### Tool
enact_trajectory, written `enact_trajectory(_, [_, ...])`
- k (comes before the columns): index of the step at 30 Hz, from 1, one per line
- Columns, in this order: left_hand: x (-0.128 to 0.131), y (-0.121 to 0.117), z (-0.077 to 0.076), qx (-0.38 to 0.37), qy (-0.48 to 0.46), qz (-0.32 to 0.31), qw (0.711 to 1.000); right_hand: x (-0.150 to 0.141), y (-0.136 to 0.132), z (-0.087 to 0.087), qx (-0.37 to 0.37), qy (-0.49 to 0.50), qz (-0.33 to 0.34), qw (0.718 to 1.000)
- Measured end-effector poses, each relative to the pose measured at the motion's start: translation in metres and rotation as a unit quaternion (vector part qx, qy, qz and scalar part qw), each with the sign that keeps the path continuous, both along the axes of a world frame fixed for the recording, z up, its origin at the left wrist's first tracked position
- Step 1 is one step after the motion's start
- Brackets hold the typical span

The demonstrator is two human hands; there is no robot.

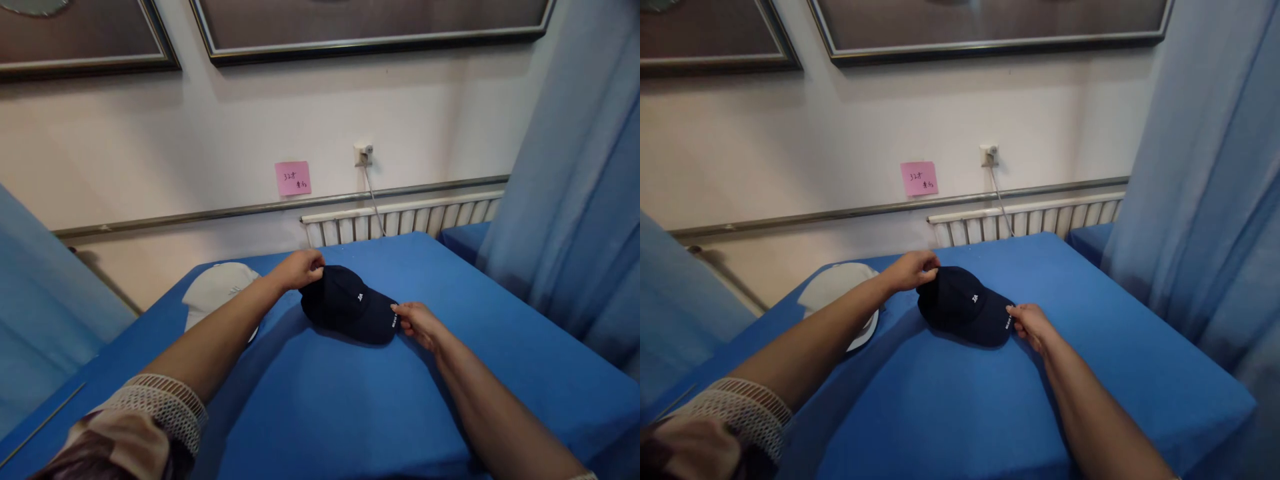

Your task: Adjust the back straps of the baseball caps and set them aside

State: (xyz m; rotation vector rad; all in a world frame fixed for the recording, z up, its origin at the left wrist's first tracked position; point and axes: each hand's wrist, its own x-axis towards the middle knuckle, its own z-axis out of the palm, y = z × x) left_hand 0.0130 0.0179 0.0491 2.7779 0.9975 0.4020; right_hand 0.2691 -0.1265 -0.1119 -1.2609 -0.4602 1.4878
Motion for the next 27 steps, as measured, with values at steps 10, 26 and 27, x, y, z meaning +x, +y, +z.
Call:
enact_trajectory(10, [0.008,0.008,-0.019,-0.059,-0.073,0.018,0.995,0.01,-0.002,-0.008,0.002,0.109,-0.03,0.994])
enact_trajectory(26, [0.034,0.014,-0.031,-0.021,-0.104,0.028,0.994,0.009,0.0,-0.016,0.052,-0.035,-0.143,0.988])
enact_trajectory(27, [0.033,0.014,-0.034,-0.02,-0.108,0.035,0.993,0.009,0.0,-0.017,0.051,-0.028,-0.145,0.988])
